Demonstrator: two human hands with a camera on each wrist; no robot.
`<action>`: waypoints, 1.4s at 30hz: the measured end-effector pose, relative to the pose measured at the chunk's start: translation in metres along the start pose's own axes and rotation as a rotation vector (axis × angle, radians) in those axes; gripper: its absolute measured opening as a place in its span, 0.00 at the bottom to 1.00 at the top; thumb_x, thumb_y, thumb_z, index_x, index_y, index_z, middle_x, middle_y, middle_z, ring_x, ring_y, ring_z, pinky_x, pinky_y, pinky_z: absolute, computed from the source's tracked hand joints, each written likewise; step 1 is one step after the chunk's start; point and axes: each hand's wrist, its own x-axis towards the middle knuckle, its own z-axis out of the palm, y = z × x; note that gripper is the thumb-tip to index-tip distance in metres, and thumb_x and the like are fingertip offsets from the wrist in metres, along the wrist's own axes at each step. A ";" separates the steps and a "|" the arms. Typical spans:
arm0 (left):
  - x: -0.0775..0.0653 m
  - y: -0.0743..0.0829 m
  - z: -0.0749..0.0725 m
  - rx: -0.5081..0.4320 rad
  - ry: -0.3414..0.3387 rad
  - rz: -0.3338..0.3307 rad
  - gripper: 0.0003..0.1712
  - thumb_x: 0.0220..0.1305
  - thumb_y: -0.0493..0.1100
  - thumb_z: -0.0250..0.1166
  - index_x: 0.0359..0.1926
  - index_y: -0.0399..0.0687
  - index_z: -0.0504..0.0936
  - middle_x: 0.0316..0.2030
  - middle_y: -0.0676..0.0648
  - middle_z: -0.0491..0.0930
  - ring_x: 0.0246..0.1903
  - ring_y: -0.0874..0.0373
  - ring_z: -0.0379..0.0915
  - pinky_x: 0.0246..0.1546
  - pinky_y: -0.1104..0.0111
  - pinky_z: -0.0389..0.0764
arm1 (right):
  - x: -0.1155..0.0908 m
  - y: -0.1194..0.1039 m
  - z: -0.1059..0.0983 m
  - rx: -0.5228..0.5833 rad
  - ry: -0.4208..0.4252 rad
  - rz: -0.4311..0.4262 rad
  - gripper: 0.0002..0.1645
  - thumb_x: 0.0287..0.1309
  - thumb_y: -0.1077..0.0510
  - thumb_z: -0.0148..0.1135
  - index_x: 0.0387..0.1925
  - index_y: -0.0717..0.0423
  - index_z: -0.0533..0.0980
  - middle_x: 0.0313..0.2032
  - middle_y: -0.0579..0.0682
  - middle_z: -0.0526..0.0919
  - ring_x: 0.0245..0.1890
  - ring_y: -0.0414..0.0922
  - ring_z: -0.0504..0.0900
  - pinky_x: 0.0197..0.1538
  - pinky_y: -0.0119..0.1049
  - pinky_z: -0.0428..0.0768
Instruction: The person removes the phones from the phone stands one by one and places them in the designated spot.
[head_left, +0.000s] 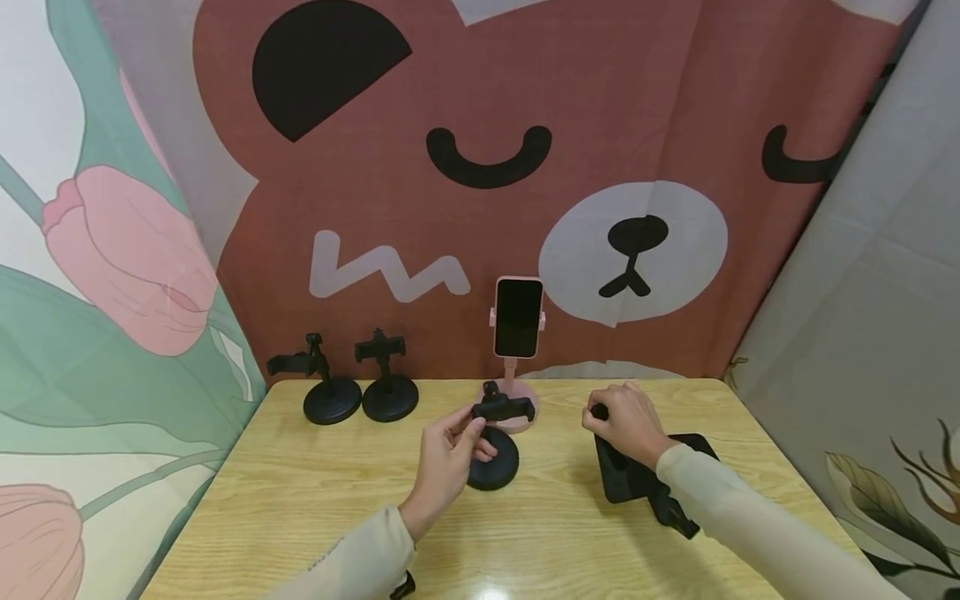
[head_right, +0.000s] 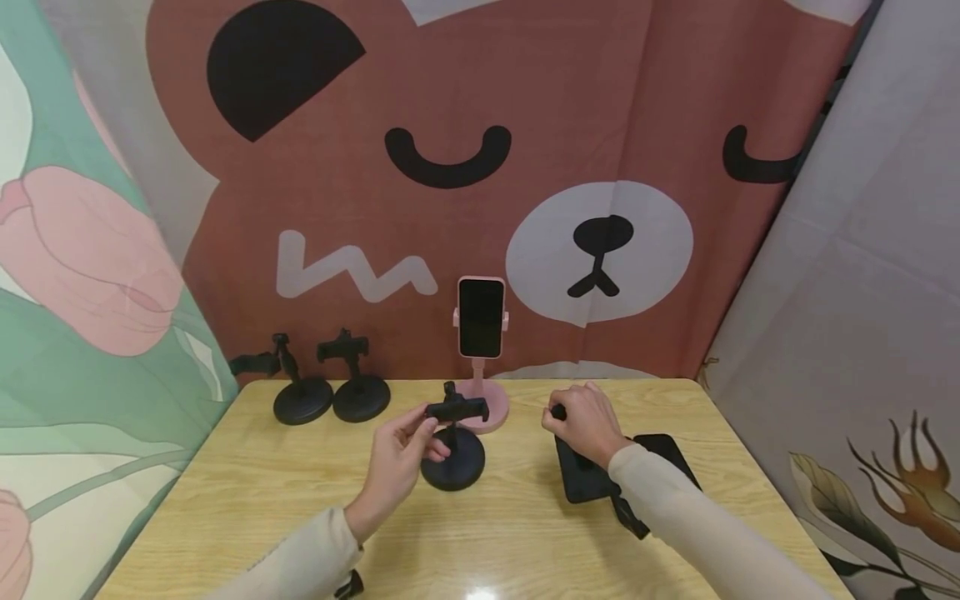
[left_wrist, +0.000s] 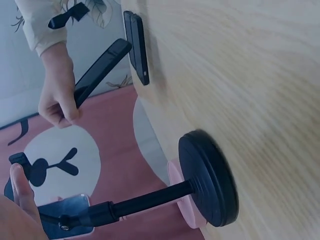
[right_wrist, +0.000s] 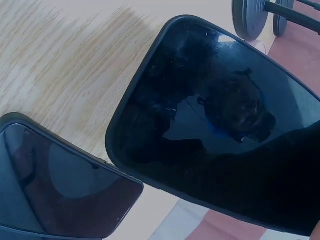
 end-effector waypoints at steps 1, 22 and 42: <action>0.002 0.000 0.000 -0.006 0.009 0.007 0.21 0.73 0.32 0.57 0.63 0.24 0.74 0.39 0.24 0.84 0.23 0.68 0.83 0.28 0.73 0.86 | 0.000 0.000 0.000 0.002 0.003 -0.004 0.11 0.59 0.56 0.66 0.22 0.42 0.80 0.17 0.34 0.74 0.19 0.33 0.59 0.35 0.33 0.55; 0.040 0.002 -0.026 -0.104 0.138 0.069 0.24 0.74 0.32 0.56 0.65 0.19 0.68 0.43 0.15 0.79 0.35 0.62 0.89 0.42 0.71 0.87 | 0.001 0.000 -0.002 0.028 -0.010 -0.015 0.12 0.59 0.57 0.67 0.22 0.40 0.80 0.18 0.33 0.77 0.18 0.32 0.61 0.35 0.32 0.58; 0.070 0.011 -0.051 -0.003 0.143 0.026 0.28 0.76 0.36 0.56 0.70 0.25 0.63 0.49 0.19 0.79 0.36 0.68 0.88 0.46 0.73 0.86 | -0.004 -0.004 0.004 0.052 -0.075 0.033 0.12 0.59 0.57 0.66 0.21 0.39 0.79 0.19 0.32 0.76 0.19 0.31 0.63 0.35 0.31 0.61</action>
